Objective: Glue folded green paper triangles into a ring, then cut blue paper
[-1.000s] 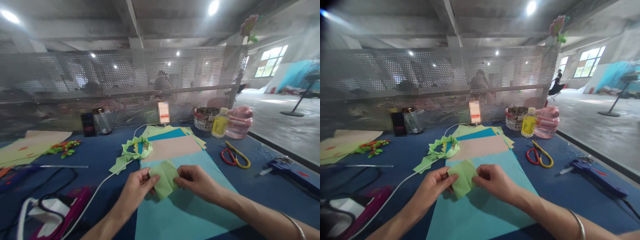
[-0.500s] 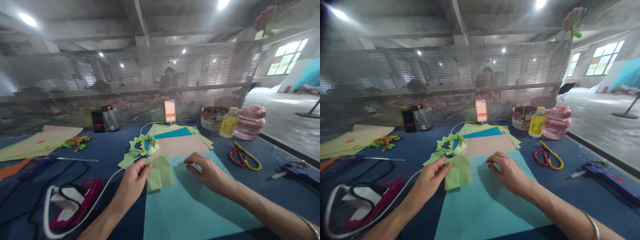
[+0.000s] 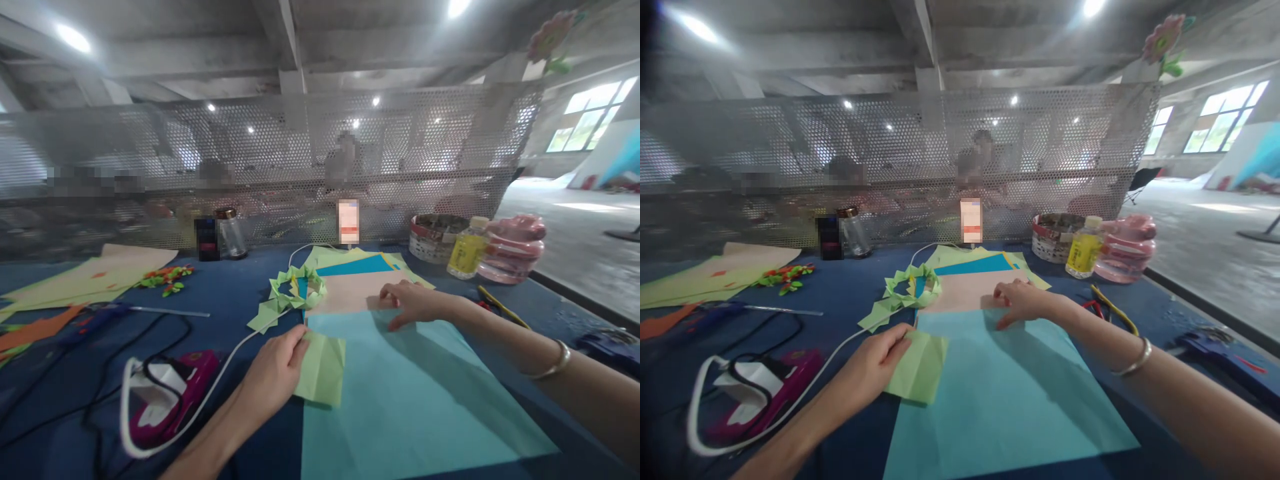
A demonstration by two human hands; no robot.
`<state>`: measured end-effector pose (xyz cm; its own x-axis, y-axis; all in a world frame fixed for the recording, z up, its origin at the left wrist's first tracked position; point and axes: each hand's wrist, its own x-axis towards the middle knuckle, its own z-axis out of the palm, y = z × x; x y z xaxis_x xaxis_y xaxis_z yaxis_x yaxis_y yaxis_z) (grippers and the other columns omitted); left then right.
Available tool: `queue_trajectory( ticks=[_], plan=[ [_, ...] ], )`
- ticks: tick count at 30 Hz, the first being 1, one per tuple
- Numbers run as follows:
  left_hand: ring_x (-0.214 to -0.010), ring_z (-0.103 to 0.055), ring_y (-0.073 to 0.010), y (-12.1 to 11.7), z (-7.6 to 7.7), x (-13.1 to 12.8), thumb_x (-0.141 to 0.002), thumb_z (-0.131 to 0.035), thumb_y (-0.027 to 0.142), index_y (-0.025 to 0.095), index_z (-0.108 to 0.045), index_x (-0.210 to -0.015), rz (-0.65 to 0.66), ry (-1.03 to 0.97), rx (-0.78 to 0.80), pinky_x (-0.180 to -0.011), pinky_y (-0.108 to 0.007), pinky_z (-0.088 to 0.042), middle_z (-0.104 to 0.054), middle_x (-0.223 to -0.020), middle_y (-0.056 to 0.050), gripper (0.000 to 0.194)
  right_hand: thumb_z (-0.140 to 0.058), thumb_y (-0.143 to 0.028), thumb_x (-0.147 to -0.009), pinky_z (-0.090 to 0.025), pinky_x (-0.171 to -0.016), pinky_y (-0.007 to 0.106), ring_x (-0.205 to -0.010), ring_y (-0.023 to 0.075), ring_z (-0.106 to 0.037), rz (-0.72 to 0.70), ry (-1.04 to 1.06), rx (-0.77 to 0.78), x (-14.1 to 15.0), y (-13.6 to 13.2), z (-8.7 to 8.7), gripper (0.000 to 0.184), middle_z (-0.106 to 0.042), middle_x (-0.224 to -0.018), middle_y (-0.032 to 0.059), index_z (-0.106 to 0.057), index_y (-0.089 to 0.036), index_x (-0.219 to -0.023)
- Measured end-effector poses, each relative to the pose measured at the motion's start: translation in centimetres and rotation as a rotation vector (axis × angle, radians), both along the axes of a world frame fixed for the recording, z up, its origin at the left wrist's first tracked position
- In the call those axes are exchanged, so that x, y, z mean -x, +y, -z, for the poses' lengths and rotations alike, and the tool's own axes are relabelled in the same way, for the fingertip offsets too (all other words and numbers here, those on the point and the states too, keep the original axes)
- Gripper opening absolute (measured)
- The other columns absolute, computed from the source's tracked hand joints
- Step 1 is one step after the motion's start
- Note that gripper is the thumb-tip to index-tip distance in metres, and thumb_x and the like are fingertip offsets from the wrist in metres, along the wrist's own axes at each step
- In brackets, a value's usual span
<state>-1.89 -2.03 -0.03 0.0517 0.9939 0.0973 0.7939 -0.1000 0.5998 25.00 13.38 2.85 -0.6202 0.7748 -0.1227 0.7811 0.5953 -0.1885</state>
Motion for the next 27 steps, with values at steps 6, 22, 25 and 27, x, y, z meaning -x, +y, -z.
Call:
queue_trajectory(
  ticks=[6, 22, 25, 27],
  plan=[
    [-0.088, -0.065, -0.0241, -0.2, -0.4, 0.7, -0.093, -0.030, 0.025, 0.022, -0.058, -0.100, 0.002, 0.099, 0.015, -0.075, -0.031, -0.042, -0.070, -0.091, -0.007, 0.028, -0.078, -0.047, -0.055, -0.043, -0.072, 0.033, -0.092, 0.0311, -0.058, -0.024, 0.004, 0.042, 0.3, 0.8, 0.5, 0.045, -0.066, -0.092, 0.0107, -0.066, -0.017, -0.086],
    [-0.083, -0.069, -0.0291, -0.4, -2.7, 3.2, -0.087, -0.033, 0.012, 0.022, -0.058, -0.107, -0.403, 0.577, -0.019, -0.058, -0.031, -0.040, -0.072, -0.093, -0.010, 0.034, -0.066, -0.035, -0.070, -0.044, -0.068, 0.026, -0.078, 0.0218, -0.062, -0.117, 0.137, 0.239, -2.8, -0.7, -2.5, 0.020, -0.071, -0.078, 0.0010, -0.072, -0.018, -0.079],
    [-0.075, -0.069, -0.0315, -0.4, -2.1, 3.4, -0.084, -0.032, 0.008, 0.020, -0.061, -0.096, -0.324, 0.665, 0.059, -0.055, -0.032, -0.041, -0.072, -0.084, -0.012, 0.033, -0.065, -0.038, -0.072, -0.045, -0.067, 0.026, -0.077, 0.0223, -0.064, -0.087, 0.134, 0.275, -4.3, -0.9, -4.0, 0.023, -0.071, -0.078, 0.0011, -0.073, -0.018, -0.082],
    [-0.081, -0.068, -0.0321, -0.4, -1.7, 3.5, -0.087, -0.034, 0.012, 0.018, -0.061, -0.091, -0.284, 0.689, 0.041, -0.059, -0.034, -0.044, -0.070, -0.087, -0.013, 0.028, -0.065, -0.041, -0.072, -0.044, -0.065, 0.027, -0.076, 0.0228, -0.064, -0.058, 0.134, 0.269, -4.7, -1.1, -4.5, 0.027, -0.071, -0.078, 0.0017, -0.073, -0.018, -0.083]
  ],
)
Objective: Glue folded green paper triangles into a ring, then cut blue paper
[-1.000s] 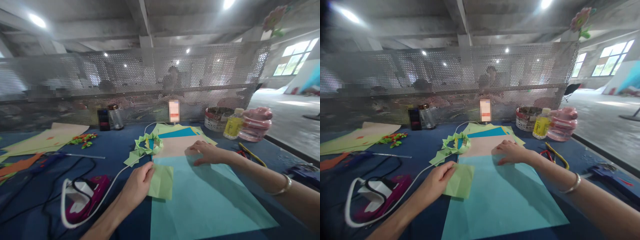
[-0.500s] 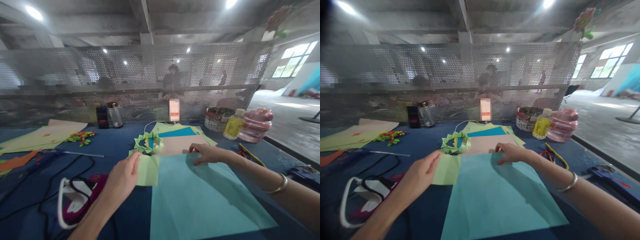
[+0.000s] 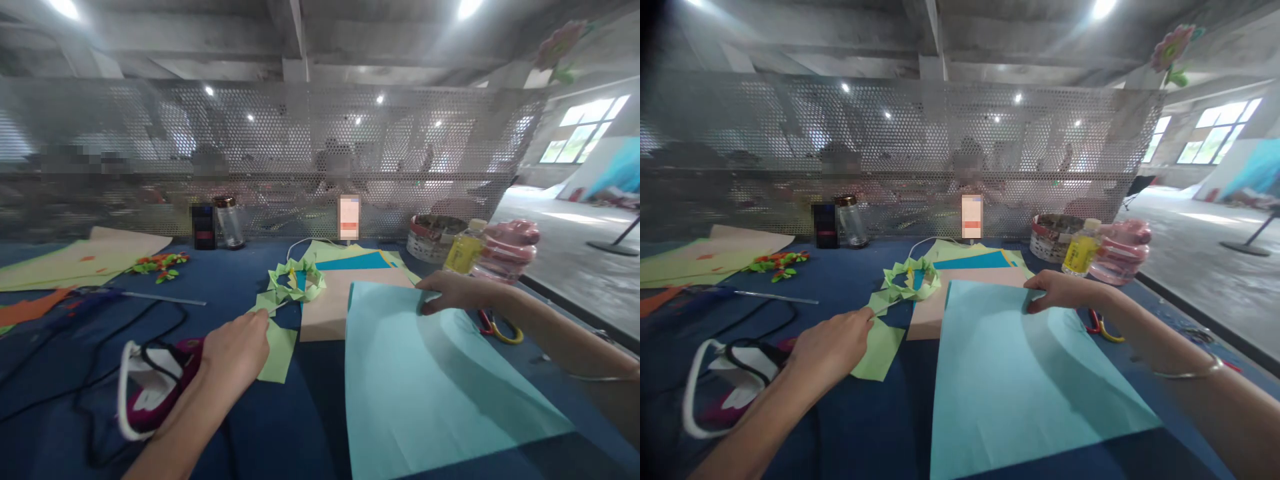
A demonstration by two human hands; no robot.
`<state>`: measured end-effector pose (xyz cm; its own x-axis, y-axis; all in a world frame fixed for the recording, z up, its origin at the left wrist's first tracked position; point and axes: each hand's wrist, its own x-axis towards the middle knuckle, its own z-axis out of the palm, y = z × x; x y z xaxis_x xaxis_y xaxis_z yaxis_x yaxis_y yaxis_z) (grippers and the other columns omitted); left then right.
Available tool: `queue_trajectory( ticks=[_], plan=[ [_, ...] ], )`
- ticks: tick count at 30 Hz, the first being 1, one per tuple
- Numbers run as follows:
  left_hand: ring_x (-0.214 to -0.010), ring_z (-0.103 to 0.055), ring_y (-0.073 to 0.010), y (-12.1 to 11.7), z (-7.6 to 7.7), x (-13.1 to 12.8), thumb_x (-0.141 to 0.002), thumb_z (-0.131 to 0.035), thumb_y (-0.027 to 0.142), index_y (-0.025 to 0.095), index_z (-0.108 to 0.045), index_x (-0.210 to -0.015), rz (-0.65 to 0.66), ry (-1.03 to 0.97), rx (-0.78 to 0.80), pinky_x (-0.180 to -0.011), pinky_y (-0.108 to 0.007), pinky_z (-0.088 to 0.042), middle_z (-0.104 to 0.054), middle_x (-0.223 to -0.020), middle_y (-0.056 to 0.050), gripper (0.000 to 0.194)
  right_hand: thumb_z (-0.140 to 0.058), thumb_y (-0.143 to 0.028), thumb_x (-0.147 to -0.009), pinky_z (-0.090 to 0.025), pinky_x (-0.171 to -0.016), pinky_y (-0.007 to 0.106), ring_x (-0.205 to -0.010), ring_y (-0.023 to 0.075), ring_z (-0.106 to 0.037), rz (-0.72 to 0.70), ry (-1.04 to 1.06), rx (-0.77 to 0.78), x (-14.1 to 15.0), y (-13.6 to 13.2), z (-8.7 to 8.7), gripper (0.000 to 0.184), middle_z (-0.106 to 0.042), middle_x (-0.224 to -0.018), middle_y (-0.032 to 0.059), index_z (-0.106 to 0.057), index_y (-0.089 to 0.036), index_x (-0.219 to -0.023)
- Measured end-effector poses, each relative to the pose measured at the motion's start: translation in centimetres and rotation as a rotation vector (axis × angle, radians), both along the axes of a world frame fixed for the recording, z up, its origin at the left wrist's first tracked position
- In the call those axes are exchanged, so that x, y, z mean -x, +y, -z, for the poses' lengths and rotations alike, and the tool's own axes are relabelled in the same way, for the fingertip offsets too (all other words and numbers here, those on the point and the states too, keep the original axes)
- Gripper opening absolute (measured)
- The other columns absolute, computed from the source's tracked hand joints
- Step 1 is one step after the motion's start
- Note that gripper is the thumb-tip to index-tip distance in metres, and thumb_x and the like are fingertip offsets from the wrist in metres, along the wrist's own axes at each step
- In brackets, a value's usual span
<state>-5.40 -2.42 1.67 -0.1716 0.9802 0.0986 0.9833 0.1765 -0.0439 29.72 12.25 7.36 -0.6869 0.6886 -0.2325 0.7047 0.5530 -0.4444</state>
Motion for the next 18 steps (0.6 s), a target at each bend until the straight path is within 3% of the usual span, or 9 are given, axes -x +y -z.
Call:
queue_trajectory(
  ticks=[4, 7, 9, 11, 14, 18],
  plan=[
    [-0.100, -0.060, -0.0301, 0.1, 0.7, -0.2, -0.091, -0.042, 0.023, 0.016, -0.061, -0.099, 0.090, 0.005, -0.271, -0.075, -0.035, -0.046, -0.064, -0.103, -0.013, 0.021, -0.065, -0.042, -0.073, -0.043, -0.064, 0.027, -0.076, 0.0228, -0.063, 0.017, -0.001, -0.068, 0.5, -0.1, 0.7, 0.026, -0.071, -0.077, 0.0021, -0.072, -0.017, -0.079],
    [-0.097, -0.060, -0.0242, 0.1, 1.3, -1.2, -0.093, -0.042, 0.023, 0.020, -0.061, -0.097, 0.258, -0.169, -0.418, -0.080, -0.033, -0.045, -0.064, -0.101, -0.008, 0.020, -0.065, -0.038, -0.072, -0.043, -0.065, 0.027, -0.076, 0.0220, -0.062, -0.008, -0.003, -0.095, 1.6, 0.1, 1.8, 0.022, -0.069, -0.076, 0.0013, -0.070, -0.018, -0.078],
    [-0.093, -0.061, -0.0211, 0.0, 1.6, -2.1, -0.092, -0.043, 0.021, 0.022, -0.062, -0.091, 0.420, -0.291, -0.319, -0.081, -0.030, -0.044, -0.065, -0.097, -0.005, 0.020, -0.066, -0.035, -0.071, -0.043, -0.066, 0.027, -0.076, 0.0218, -0.061, -0.018, -0.007, -0.121, 2.2, 0.1, 2.4, 0.019, -0.069, -0.076, 0.0015, -0.070, -0.018, -0.078],
    [-0.090, -0.061, -0.0205, 0.0, 1.8, -2.7, -0.090, -0.045, 0.019, 0.023, -0.063, -0.087, 0.488, -0.317, -0.164, -0.080, -0.030, -0.044, -0.066, -0.094, -0.003, 0.019, -0.065, -0.032, -0.069, -0.043, -0.067, 0.028, -0.077, 0.0224, -0.061, -0.017, -0.013, -0.148, 2.6, 0.1, 2.9, 0.017, -0.069, -0.079, 0.0027, -0.069, -0.018, -0.079],
    [-0.086, -0.063, -0.0236, -0.1, 1.8, -2.8, -0.089, -0.048, 0.018, 0.020, -0.064, -0.081, 0.385, -0.230, -0.061, -0.075, -0.033, -0.043, -0.066, -0.087, -0.005, 0.018, -0.065, -0.030, -0.070, -0.044, -0.072, 0.030, -0.084, 0.0240, -0.062, -0.003, -0.016, -0.182, 2.9, -0.2, 3.2, 0.020, -0.070, -0.089, 0.0049, -0.070, -0.018, -0.085],
    [-0.080, -0.064, -0.0254, 0.1, 1.2, -2.2, -0.089, -0.044, 0.019, 0.018, -0.063, -0.076, 0.298, -0.213, -0.069, -0.069, -0.033, -0.042, -0.067, -0.079, -0.007, 0.023, -0.064, -0.027, -0.071, -0.045, -0.077, 0.031, -0.091, 0.0251, -0.063, 0.017, -0.013, -0.218, 2.9, -0.9, 3.4, 0.026, -0.070, -0.098, 0.0069, -0.068, -0.018, -0.095]
  ],
)
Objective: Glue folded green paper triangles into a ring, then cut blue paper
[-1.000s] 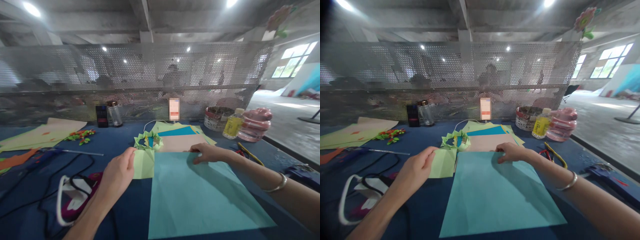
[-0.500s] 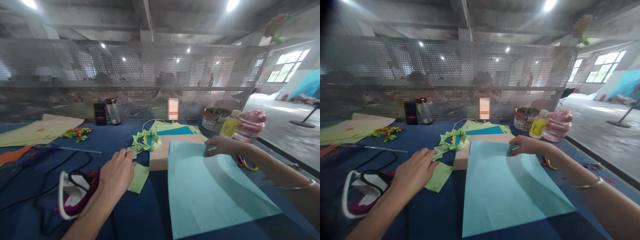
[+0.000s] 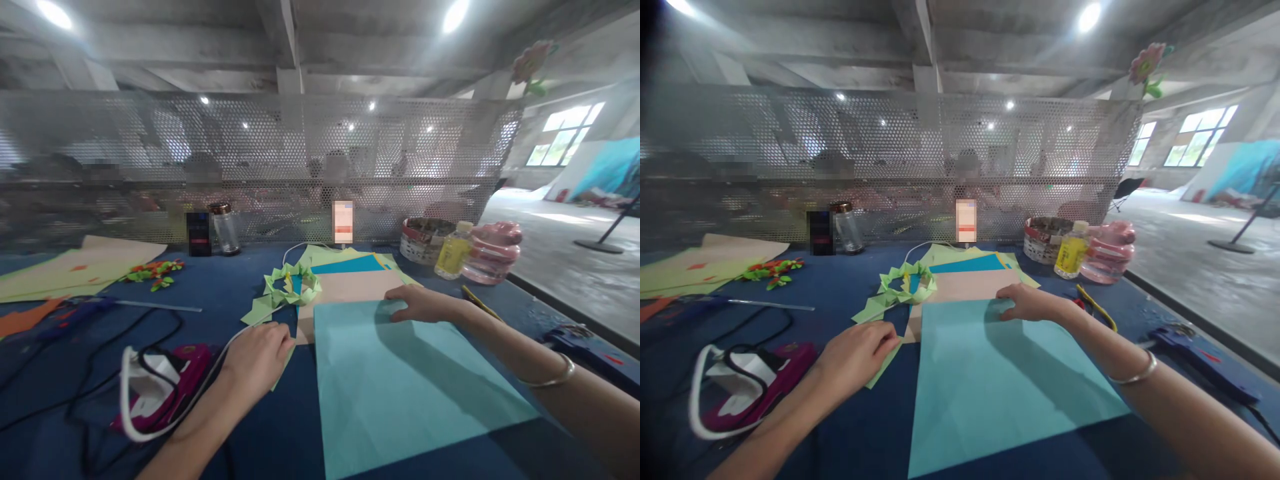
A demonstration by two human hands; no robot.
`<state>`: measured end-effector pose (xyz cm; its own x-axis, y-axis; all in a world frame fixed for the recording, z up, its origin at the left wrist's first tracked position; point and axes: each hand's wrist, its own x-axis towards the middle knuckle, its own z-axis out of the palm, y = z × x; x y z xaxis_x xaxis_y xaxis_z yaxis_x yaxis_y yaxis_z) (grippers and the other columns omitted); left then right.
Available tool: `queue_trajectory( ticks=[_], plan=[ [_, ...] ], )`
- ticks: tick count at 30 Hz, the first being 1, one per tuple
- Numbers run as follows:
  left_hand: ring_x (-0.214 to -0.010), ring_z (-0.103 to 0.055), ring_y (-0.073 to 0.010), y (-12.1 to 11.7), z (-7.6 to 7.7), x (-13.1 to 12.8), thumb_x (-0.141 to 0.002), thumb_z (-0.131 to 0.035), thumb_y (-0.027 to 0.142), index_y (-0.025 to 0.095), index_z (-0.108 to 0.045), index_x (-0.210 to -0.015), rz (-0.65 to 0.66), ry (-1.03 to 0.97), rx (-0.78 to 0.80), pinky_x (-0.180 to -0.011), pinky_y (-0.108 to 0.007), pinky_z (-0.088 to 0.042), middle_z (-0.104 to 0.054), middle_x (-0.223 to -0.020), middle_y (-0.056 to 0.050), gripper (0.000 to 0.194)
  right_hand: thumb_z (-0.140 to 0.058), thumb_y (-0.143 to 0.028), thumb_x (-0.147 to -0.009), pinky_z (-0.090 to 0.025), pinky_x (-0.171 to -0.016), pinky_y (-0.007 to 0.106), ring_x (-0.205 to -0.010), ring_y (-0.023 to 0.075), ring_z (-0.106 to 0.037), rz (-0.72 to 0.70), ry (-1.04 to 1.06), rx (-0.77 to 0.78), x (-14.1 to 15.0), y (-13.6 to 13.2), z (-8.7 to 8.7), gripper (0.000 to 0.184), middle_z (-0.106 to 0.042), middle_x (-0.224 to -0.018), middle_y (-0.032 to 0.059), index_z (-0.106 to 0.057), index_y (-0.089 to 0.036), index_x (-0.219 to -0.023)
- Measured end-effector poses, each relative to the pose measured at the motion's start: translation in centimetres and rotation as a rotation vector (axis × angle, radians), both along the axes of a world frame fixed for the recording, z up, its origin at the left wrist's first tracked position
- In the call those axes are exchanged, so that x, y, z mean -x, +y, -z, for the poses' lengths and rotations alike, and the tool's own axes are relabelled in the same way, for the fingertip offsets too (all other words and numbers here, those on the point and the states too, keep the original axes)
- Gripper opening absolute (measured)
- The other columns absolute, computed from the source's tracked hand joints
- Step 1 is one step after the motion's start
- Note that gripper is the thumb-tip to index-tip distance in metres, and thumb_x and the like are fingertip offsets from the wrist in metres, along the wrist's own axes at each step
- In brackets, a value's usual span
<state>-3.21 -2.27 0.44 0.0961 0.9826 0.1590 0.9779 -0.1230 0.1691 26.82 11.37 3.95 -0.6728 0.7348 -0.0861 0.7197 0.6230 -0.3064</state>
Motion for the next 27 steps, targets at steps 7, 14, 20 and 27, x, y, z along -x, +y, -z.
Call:
queue_trajectory(
  ticks=[7, 14, 20, 27],
  plan=[
    [-0.086, -0.064, -0.0191, 0.4, 0.8, -0.3, -0.091, -0.043, 0.020, 0.021, -0.062, -0.087, 0.069, -0.159, -0.070, -0.076, -0.029, -0.045, -0.066, -0.092, -0.003, 0.019, -0.063, -0.020, -0.073, -0.045, -0.089, 0.035, -0.106, 0.0264, -0.060, 0.055, 0.060, -0.080, 0.0, -1.1, 1.2, 0.039, -0.065, -0.115, 0.0101, -0.062, -0.019, -0.112],
    [-0.084, -0.063, -0.0233, 0.8, 1.6, 0.1, -0.086, -0.050, 0.017, 0.019, -0.063, -0.079, 0.067, -0.041, -0.050, -0.076, -0.034, -0.044, -0.065, -0.086, -0.006, 0.015, -0.065, -0.020, -0.073, -0.044, -0.092, 0.041, -0.105, 0.0276, -0.060, 0.044, 0.169, -0.130, -0.5, -1.2, 2.7, 0.037, -0.067, -0.110, 0.0100, -0.063, -0.020, -0.109],
    [-0.075, -0.062, -0.0254, 0.8, 1.2, 0.2, -0.089, -0.046, 0.020, 0.019, -0.060, -0.073, 0.004, -0.025, -0.061, -0.070, -0.036, -0.042, -0.063, -0.075, -0.006, 0.022, -0.063, -0.017, -0.074, -0.040, -0.098, 0.048, -0.111, 0.0288, -0.056, 0.109, 0.369, -0.164, -1.4, -2.0, 2.6, 0.036, -0.061, -0.120, 0.0124, -0.062, -0.020, -0.110],
    [-0.081, -0.060, -0.0181, 0.5, 0.5, -1.8, -0.091, -0.047, 0.029, 0.022, -0.060, -0.078, 0.147, -0.450, -0.170, -0.075, -0.030, -0.042, -0.063, -0.083, 0.000, 0.020, -0.065, -0.022, -0.079, -0.051, -0.084, 0.033, -0.096, 0.0183, -0.067, 0.253, 1.041, 0.637, -1.6, -6.2, 0.8, 0.041, -0.069, -0.113, 0.0103, -0.049, -0.021, -0.117]
  ],
)
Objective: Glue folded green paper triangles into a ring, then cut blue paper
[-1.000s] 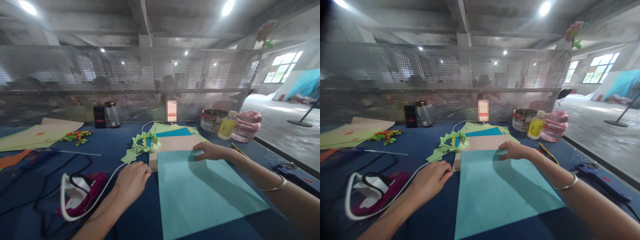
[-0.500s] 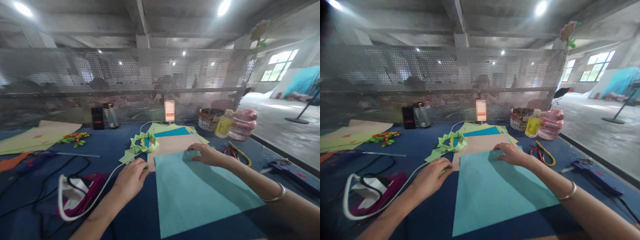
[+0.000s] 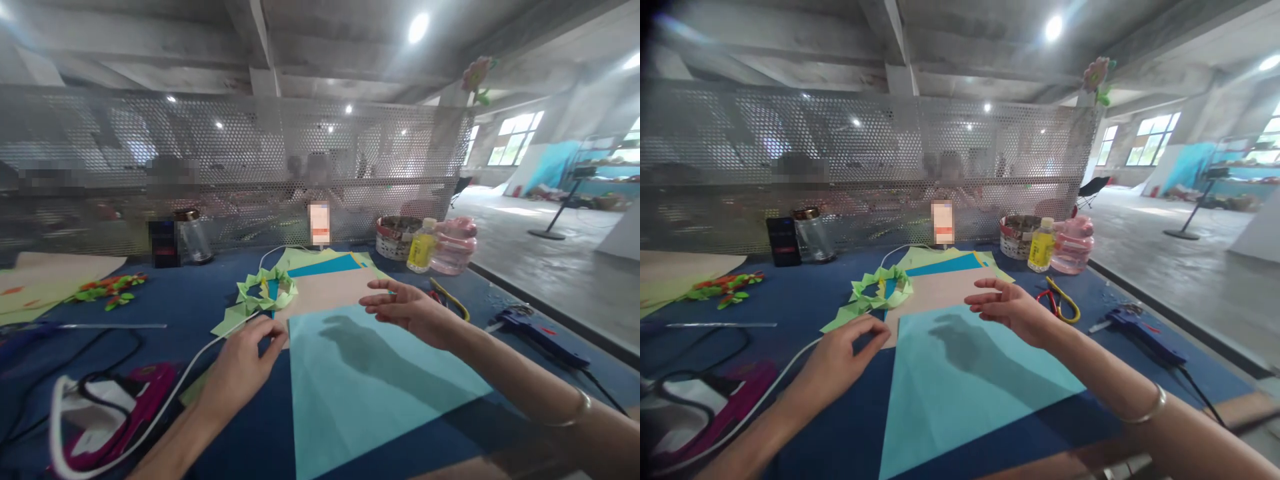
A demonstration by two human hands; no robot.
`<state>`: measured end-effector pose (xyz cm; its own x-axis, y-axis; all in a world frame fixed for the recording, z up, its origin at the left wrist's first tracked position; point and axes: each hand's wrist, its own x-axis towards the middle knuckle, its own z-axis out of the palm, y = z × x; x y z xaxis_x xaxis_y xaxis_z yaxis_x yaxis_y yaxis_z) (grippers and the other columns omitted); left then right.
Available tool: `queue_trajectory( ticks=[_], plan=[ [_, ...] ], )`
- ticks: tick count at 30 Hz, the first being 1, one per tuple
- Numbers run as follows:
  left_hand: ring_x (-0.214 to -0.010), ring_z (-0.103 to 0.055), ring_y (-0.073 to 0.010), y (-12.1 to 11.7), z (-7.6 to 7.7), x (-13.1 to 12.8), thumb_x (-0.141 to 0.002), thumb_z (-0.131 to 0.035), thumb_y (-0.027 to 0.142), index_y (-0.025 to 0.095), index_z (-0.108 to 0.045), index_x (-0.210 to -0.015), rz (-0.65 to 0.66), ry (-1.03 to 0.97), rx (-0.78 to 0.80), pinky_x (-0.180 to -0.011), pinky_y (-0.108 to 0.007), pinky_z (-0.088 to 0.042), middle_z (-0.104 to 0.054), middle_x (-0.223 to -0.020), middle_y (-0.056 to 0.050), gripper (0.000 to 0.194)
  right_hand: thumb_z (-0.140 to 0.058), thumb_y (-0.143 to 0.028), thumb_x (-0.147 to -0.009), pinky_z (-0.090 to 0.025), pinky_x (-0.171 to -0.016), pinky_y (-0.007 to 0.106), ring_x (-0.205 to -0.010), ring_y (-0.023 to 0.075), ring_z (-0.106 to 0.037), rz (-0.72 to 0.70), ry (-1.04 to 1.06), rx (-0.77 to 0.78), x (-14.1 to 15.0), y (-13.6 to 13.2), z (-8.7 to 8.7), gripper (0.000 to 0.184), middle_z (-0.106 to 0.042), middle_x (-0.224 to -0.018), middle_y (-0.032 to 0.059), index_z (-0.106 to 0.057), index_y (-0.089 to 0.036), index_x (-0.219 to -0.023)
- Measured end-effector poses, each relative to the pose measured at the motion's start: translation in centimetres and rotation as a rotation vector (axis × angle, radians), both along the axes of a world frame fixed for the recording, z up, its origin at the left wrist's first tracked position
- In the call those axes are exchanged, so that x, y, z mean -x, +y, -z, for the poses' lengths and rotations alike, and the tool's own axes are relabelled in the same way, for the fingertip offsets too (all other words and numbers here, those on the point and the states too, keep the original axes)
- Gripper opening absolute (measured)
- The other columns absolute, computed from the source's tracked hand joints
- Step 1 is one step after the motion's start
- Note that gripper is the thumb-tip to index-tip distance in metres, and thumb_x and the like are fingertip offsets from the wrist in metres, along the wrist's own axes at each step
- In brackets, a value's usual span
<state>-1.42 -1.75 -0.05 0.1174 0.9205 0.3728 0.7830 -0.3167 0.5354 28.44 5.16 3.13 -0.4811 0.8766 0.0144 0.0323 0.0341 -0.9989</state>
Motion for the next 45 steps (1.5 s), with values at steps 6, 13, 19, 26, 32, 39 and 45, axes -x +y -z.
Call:
queue_trajectory(
  ticks=[6, 13, 19, 26, 32, 39, 45],
  plan=[
    [-0.083, -0.059, -0.0175, 0.0, -1.5, -3.7, -0.090, -0.055, 0.023, 0.020, -0.060, -0.082, 0.134, -0.038, -0.193, -0.078, -0.030, -0.043, -0.063, -0.085, 0.000, 0.010, -0.071, -0.007, -0.071, -0.050, -0.079, 0.023, -0.089, 0.0135, -0.069, -0.091, 0.370, 0.348, 2.9, -2.0, 0.0, 0.047, -0.071, -0.110, 0.0119, -0.049, -0.018, -0.111],
    [-0.087, -0.058, -0.0216, 1.4, -1.1, -4.5, -0.090, -0.057, 0.020, 0.017, -0.062, -0.093, 0.125, 0.171, -0.644, -0.082, -0.038, -0.041, -0.065, -0.090, -0.004, 0.006, -0.066, -0.002, -0.072, -0.050, -0.081, 0.024, -0.101, 0.0168, -0.067, -0.145, 0.417, 0.400, 5.1, -2.4, 0.4, 0.055, -0.067, -0.117, 0.0139, -0.043, -0.017, -0.119],
    [-0.079, -0.057, -0.0194, 1.6, -0.8, -4.1, -0.091, -0.055, 0.015, 0.017, -0.064, -0.087, 0.138, 0.206, -0.660, -0.081, -0.039, -0.040, -0.066, -0.082, -0.003, 0.011, -0.064, 0.000, -0.071, -0.048, -0.087, 0.025, -0.104, 0.0174, -0.065, -0.162, 0.449, 0.441, 5.8, -2.7, 0.8, 0.057, -0.066, -0.120, 0.0139, -0.043, -0.016, -0.120],
    [-0.075, -0.057, -0.0196, 1.5, -0.9, -4.3, -0.089, -0.053, 0.010, 0.015, -0.065, -0.081, 0.138, 0.233, -0.688, -0.080, -0.040, -0.041, -0.066, -0.076, -0.004, 0.015, -0.065, 0.000, -0.070, -0.046, -0.087, 0.026, -0.107, 0.0183, -0.064, -0.180, 0.471, 0.477, 5.9, -3.1, 0.9, 0.057, -0.065, -0.121, 0.0142, -0.043, -0.017, -0.120],
    [-0.076, -0.058, -0.0183, 1.8, -0.4, -4.1, -0.087, -0.054, 0.015, 0.018, -0.063, -0.077, 0.104, 0.079, -0.556, -0.083, -0.039, -0.042, -0.066, -0.076, -0.002, 0.015, -0.065, -0.002, -0.071, -0.047, -0.085, 0.026, -0.106, 0.0191, -0.064, -0.190, 0.461, 0.478, 5.8, -3.3, 0.9, 0.054, -0.065, -0.121, 0.0148, -0.045, -0.017, -0.119],
    [-0.079, -0.064, -0.0176, 1.8, -0.8, -3.8, -0.085, -0.057, 0.030, 0.022, -0.068, -0.074, 0.056, -0.338, -0.085, -0.076, -0.029, -0.049, -0.071, -0.081, 0.000, 0.017, -0.066, -0.005, -0.072, -0.047, -0.084, 0.027, -0.103, 0.0182, -0.065, -0.180, 0.450, 0.456, 5.7, -3.2, 1.2, 0.051, -0.065, -0.121, 0.0144, -0.047, -0.018, -0.118],
    [-0.083, -0.065, -0.0191, 1.7, -0.8, -3.7, -0.084, -0.056, 0.029, 0.022, -0.071, -0.080, 0.082, -0.441, -0.009, -0.080, -0.031, -0.049, -0.072, -0.084, 0.000, 0.018, -0.065, -0.004, -0.074, -0.046, -0.083, 0.026, -0.101, 0.0167, -0.065, -0.171, 0.456, 0.409, 5.4, -3.1, 1.4, 0.049, -0.066, -0.121, 0.0140, -0.049, -0.018, -0.118]
  ],
)
